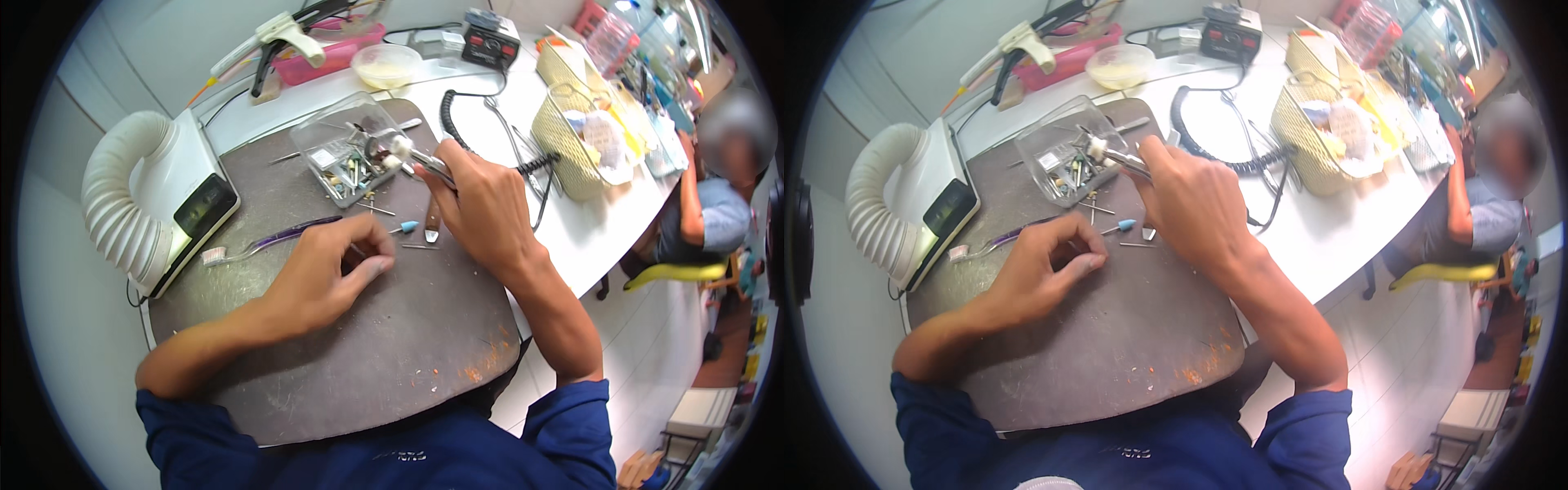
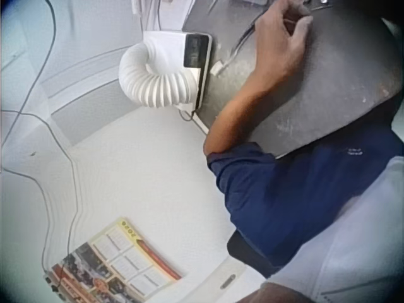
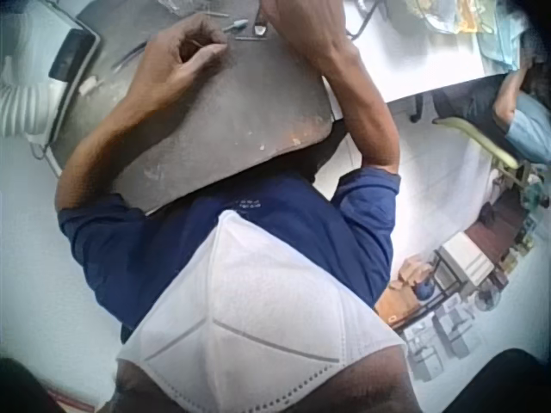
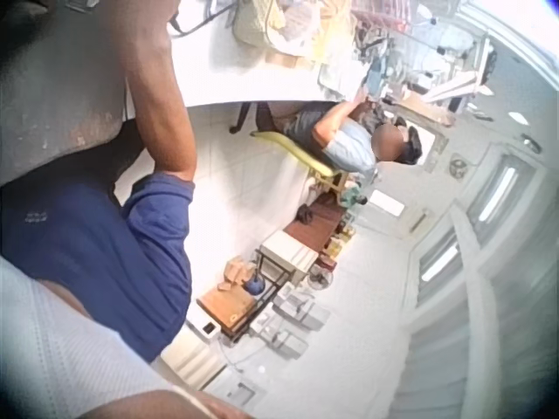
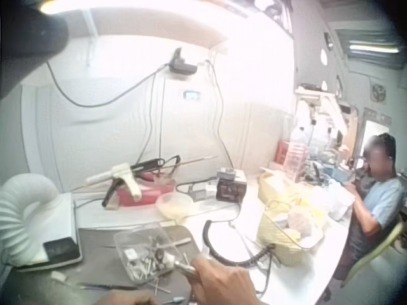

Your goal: The person uses a rotary grinding tool to shape and smooth a small, white, tooth-shaped object held in their left hand. They rotate the object to grind different surfaces and occasionally use a metal file to refine the edges. The person works at a cluttered workbench in a workshop setting.

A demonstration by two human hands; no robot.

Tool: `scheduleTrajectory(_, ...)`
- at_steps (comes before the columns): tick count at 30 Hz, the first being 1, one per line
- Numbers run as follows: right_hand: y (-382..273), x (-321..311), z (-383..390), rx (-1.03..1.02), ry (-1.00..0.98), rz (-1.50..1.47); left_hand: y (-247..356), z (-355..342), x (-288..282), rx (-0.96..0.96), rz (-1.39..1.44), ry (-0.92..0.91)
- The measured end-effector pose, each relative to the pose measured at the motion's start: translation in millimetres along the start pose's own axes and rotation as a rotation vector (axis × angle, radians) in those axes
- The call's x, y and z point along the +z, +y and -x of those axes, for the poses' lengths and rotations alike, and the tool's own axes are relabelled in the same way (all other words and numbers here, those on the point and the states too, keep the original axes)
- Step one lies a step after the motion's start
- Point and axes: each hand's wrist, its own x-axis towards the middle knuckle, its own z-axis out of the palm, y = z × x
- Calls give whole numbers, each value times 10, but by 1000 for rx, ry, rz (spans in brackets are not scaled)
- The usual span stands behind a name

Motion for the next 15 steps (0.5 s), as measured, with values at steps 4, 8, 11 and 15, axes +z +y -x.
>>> scheduleTrajectory(4, -18, 24, -10, -65, 34, 59, -69, -170, -56, 0, 555, 16)
scheduleTrajectory(8, 20, 12, 2, -111, -32, -2, -176, -95, -4, -75, 783, -16)
scheduleTrajectory(11, 45, 15, 14, -180, -93, -32, -231, -90, 5, -91, 886, -4)
scheduleTrajectory(15, 64, 8, 12, -226, -141, -69, -294, -103, 8, -77, 978, -14)
